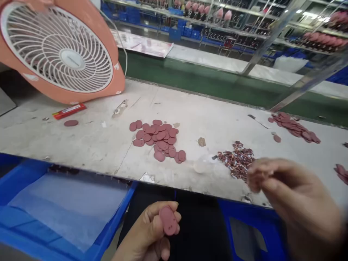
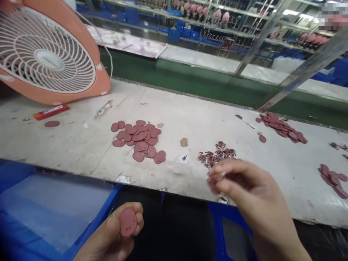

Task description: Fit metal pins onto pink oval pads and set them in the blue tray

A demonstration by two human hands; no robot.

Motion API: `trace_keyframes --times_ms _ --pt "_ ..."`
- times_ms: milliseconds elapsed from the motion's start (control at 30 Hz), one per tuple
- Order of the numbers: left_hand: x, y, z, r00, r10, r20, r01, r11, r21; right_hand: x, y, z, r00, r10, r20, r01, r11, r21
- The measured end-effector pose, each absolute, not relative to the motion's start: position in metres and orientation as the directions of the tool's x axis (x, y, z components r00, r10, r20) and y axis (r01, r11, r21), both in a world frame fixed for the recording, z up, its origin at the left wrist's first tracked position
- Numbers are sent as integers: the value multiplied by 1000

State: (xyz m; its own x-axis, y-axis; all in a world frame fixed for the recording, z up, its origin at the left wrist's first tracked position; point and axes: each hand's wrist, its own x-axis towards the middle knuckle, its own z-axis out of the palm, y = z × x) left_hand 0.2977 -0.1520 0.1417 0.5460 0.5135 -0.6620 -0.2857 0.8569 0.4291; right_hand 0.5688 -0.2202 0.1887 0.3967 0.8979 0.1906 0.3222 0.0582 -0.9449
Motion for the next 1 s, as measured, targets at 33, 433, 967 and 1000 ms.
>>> trace_keyframes --times_ms 33,433,967,1000 --pt "299 -152 144 555 506 -661 -287 862 419 553 -225 191 321 942 102 201 38 -979" --pt "297 -158 150 611 509 -606 -282 856 434 476 -202 183 -34 994 -100 84 -97 -992" --pt "295 -160 150 622 483 -616 -258 869 421 476 -202 187 -114 993 9 311 44 -949" --pt "295 -161 148 623 484 -614 -261 869 420 476 -201 188 -128 992 20 317 60 -946"
